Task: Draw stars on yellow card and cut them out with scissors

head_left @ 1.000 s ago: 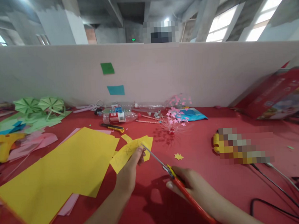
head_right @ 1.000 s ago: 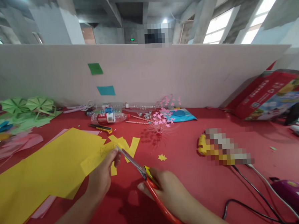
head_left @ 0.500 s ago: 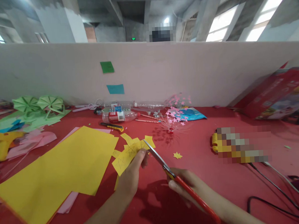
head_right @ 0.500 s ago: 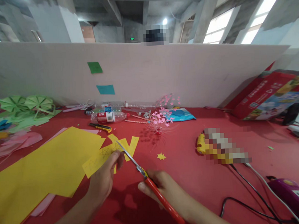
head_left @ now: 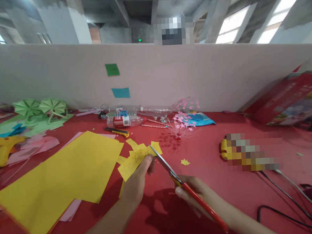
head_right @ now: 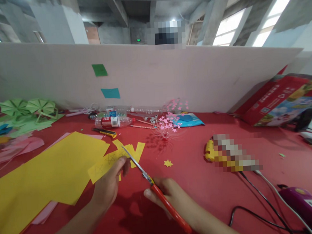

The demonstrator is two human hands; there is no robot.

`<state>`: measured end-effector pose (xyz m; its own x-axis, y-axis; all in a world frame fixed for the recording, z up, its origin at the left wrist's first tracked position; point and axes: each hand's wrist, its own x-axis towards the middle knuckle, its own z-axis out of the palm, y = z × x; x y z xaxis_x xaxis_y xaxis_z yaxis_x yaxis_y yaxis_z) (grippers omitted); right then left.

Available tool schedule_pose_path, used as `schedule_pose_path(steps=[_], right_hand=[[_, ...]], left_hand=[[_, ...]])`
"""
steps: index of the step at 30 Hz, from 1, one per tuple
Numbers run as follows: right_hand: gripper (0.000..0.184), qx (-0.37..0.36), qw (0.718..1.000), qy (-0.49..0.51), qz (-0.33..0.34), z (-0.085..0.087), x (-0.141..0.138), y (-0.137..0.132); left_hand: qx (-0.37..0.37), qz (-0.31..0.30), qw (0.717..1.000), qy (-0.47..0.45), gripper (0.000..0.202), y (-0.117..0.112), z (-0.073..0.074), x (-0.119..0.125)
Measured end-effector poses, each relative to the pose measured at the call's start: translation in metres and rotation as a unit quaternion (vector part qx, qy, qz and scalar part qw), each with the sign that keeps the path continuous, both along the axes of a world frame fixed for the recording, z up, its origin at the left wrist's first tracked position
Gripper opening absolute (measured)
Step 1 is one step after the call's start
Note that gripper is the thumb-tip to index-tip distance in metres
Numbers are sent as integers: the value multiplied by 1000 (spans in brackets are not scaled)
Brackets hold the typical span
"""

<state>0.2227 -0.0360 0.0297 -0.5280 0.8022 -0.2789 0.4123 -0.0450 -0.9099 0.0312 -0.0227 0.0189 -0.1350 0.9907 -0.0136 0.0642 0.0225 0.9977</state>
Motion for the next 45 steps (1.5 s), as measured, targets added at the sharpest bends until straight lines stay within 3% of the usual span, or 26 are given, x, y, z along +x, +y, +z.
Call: schedule_pose_path(steps=[11, 23, 33, 39, 42, 45], right_hand=[[56, 6, 1000, 3, 3, 2, 0, 2], [53, 16, 1000, -5, 6, -4, 2, 7], [57, 14, 1000, -18, 1, 2, -1, 7], [60, 15, 999, -31, -41, 1, 1, 12], [58, 18, 996, -46, -79, 3, 2, 13], [54, 32, 994, -51, -87, 4, 3, 14]], left_hand=[[15, -6, 1000, 22, 44, 0, 6, -1], [20, -4, 999, -39, 44, 4, -6, -1], [37, 6, 998, -56, 40, 6, -10, 0], [148, 58, 978, -135, 22, 11, 2, 1], [216, 106, 961, -135, 26, 17, 9, -6], [259, 102, 954, -115, 27, 23, 14, -14]])
